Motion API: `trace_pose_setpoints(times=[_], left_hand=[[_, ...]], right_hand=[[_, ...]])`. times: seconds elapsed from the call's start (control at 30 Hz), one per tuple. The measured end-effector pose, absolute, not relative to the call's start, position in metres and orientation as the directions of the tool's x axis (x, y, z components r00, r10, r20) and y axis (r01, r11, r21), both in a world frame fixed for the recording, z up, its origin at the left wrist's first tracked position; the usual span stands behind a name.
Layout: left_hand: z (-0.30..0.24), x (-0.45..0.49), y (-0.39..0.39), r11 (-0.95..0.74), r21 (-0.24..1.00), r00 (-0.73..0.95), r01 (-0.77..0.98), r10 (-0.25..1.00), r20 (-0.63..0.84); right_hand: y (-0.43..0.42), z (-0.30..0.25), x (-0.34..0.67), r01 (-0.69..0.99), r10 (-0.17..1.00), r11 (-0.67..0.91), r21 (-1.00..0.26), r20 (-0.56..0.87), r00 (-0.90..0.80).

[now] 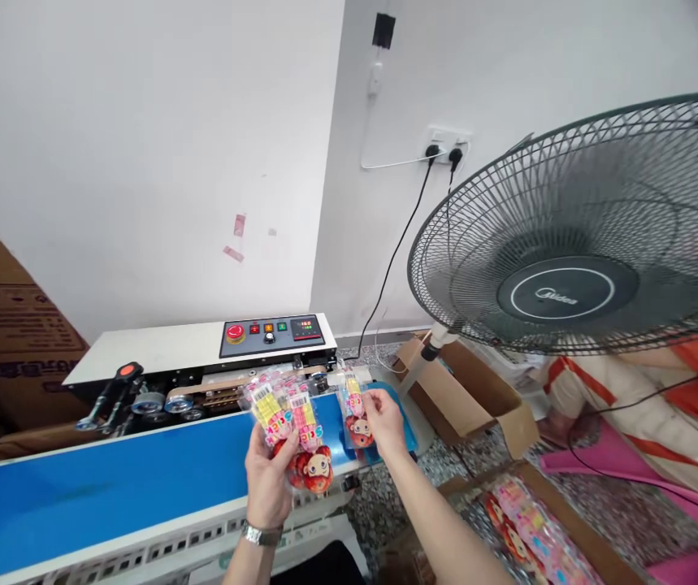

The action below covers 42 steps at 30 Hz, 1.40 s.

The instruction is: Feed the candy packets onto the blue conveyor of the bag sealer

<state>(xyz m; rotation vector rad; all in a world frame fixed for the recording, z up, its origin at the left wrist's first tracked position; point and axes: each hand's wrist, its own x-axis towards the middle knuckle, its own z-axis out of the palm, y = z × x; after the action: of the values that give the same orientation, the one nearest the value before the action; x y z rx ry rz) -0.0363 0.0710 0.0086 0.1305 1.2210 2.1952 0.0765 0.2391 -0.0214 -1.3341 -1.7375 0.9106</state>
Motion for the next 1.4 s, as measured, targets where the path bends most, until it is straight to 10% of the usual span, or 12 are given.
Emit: trace_pose_setpoints(times=[0.3, 0.6, 0.87, 1.17, 1.4], left_hand=[[0.009, -0.040, 0.069, -0.315, 0.847, -0.806, -0.428, 0.558, -0.200], [0.009, -0.036, 0.073, -0.366, 0.814, -0.783, -0.452, 0.600, -0.165], [0.006, -0.039, 0.072, -0.362, 0.779, -0.786, -0.511, 0.564, -0.253], [0.007, -0.043, 0.070, -0.329, 0.814, -0.783, -0.479, 0.579, -0.227], [0.007, -0.039, 0.071, -0.335, 0.813, -0.768, -0.476, 0.608, -0.199]], right_hand=[[0.229, -0.028, 0.043, 0.533, 0.951, 0.196, -0.823, 0.026, -0.309], [0.170, 0.017, 0.049, 0.060, 0.726, 0.178, -0.982, 0.090, -0.681], [0.193, 0.003, 0.053, 0.004, 0.877, 0.067, -0.998, 0.057, -0.477], [0.250, -0.026, 0.050, 0.485, 0.936, 0.286, -0.827, 0.134, -0.324], [0.212, 0.002, 0.036, 0.201, 0.834, 0.333, -0.921, 0.188, -0.519]])
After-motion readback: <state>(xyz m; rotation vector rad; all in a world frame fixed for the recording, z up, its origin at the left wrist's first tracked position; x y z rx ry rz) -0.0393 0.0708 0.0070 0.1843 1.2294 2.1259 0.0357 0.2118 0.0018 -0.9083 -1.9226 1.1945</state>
